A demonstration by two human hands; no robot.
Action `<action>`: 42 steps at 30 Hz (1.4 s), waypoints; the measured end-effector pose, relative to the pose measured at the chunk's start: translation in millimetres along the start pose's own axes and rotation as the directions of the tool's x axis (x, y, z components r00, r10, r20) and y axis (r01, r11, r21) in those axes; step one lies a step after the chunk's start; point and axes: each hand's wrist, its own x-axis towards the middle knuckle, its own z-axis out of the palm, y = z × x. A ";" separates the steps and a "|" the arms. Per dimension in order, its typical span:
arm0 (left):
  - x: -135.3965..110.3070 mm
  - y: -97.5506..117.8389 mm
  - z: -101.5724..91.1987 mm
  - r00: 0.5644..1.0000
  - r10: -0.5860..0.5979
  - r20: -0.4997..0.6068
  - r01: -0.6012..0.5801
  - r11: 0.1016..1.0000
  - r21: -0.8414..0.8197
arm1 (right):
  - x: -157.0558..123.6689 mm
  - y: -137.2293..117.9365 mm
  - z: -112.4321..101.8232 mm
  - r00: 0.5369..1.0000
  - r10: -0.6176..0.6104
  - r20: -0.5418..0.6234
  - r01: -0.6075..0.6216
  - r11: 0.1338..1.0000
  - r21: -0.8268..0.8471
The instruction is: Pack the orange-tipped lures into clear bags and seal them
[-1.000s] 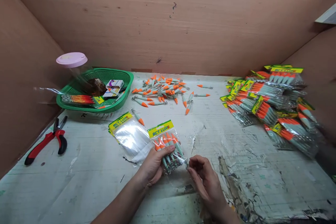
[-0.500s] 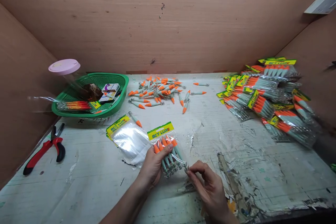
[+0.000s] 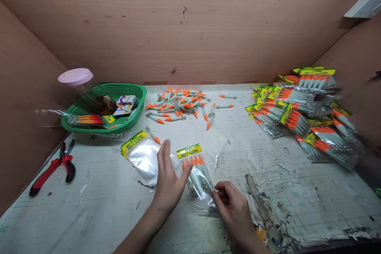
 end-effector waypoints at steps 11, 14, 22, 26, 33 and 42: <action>-15.8 -11.0 12.3 0.728 0.222 0.648 -0.608 0.646 0.462 | 3.8 6.6 2.8 0.964 -0.262 0.034 0.263 0.942 -0.209; -19.1 -12.9 12.8 0.761 0.280 0.586 -0.603 0.638 0.478 | 7.4 5.7 3.9 0.949 -0.313 0.027 0.309 0.914 -0.264; -59.9 -12.5 12.3 0.987 0.050 0.150 -0.105 0.916 0.386 | 6.1 7.5 6.5 0.960 -0.278 0.018 0.271 0.915 -0.299; -60.0 -9.9 12.7 0.963 -0.211 0.166 0.211 0.977 0.017 | 6.7 6.4 2.2 0.981 -0.194 0.025 0.194 0.955 -0.223; -57.1 -6.5 11.5 0.913 -0.332 0.236 0.375 0.912 -0.166 | 12.1 -20.0 -14.7 0.968 -0.249 -0.037 0.243 0.962 -0.126; -56.2 -15.3 14.1 0.813 -0.478 0.333 0.576 0.742 -0.344 | 10.2 -22.5 6.3 0.883 -0.270 0.384 0.276 0.960 0.040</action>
